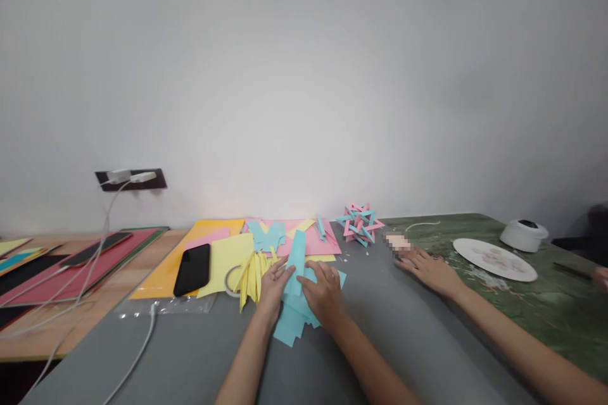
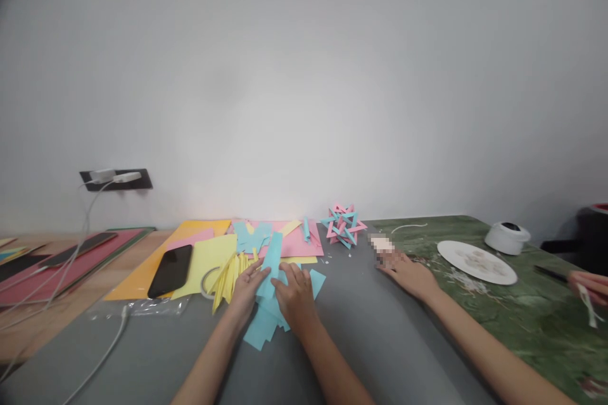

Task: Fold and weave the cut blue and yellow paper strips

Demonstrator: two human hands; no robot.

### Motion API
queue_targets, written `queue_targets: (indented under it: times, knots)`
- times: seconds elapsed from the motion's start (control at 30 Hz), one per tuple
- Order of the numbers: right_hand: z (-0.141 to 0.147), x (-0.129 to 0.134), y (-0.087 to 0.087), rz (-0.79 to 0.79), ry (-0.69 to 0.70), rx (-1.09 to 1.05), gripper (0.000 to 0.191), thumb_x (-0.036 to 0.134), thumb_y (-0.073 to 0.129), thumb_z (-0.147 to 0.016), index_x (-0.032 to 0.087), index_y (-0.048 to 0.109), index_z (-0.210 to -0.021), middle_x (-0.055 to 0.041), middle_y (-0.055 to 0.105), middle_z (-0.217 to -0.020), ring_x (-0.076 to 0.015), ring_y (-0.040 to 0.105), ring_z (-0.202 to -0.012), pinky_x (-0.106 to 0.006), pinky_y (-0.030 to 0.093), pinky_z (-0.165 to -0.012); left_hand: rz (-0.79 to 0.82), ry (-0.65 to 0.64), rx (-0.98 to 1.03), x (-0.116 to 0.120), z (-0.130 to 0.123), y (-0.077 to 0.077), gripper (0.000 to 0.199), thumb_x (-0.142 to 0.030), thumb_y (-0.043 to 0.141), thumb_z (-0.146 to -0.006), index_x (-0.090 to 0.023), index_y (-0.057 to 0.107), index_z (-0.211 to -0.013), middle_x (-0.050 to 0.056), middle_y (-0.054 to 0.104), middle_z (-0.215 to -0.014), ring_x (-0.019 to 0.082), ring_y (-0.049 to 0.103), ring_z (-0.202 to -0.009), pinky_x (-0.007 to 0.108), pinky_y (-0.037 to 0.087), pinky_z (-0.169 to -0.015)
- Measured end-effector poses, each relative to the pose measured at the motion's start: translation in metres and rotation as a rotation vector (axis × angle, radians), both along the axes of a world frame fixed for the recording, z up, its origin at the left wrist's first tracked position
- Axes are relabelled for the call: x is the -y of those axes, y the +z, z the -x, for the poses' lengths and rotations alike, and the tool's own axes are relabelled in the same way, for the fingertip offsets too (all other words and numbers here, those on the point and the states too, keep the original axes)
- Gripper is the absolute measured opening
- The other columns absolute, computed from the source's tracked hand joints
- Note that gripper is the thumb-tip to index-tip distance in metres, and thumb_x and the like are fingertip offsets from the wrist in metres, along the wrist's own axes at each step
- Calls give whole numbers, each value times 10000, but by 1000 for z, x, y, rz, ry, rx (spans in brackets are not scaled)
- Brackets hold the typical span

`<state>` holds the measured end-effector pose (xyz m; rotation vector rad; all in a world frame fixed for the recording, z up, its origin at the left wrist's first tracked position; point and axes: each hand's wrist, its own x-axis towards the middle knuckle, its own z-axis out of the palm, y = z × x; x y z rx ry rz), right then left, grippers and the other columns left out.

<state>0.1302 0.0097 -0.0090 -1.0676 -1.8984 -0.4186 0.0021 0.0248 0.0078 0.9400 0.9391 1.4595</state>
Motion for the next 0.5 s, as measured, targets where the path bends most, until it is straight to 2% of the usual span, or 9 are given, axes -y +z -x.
queue_targets:
  times: [0.07,0.13,0.2,0.27,0.37,0.43,0.5]
  knots:
    - [0,-1,-2,-14,-18,-15,151,213,511,-721,292,585,-827,-8,514,-1032,-193,390,-1003,-346,209,-834,13,-28,20,3,-1,4,482,-218,653,-555,-148,532,-1017,80,653,-824,178,593,-742,263,435,-667]
    - [-1,-2,-4,-24,-33,-39,145,205,493,-729,275,585,-817,-12,514,-1039,-192,383,-1021,-342,205,-841,40,-109,27,6,-4,6,455,-209,652,-553,-156,549,-993,79,646,-840,177,586,-754,257,430,-662]
    - [-2,-4,-5,-15,-61,-80,140,194,476,-735,250,583,-807,-23,522,-1027,-200,375,-1036,-352,191,-853,66,-220,36,7,-8,5,373,-197,644,-559,-153,582,-925,74,639,-836,169,580,-737,256,428,-658]
    - [-3,-4,-5,15,-73,-105,136,182,463,-739,231,580,-787,-28,545,-980,-206,378,-1035,-363,180,-858,84,-275,67,7,-12,1,247,-194,630,-576,-142,605,-816,48,635,-753,138,571,-663,257,428,-656]
    - [-3,-4,-3,63,-37,-88,139,175,455,-746,231,574,-791,-17,572,-891,-195,400,-1006,-356,187,-852,67,-217,139,3,-14,-9,108,-213,613,-601,-131,585,-666,-6,579,-579,107,542,-582,260,427,-660]
    - [-4,-3,0,87,-6,-63,153,196,466,-750,251,564,-854,-10,570,-879,-186,411,-982,-346,199,-842,65,-161,185,-1,-13,-15,131,-241,604,-615,-134,542,-570,-42,501,-467,94,523,-529,271,426,-669]
    - [-4,-2,4,102,7,-47,186,228,485,-748,283,548,-914,-8,560,-894,-182,417,-956,-343,208,-829,82,-159,223,-3,-11,-18,152,-266,594,-627,-137,531,-577,-42,499,-472,103,535,-548,290,421,-700]
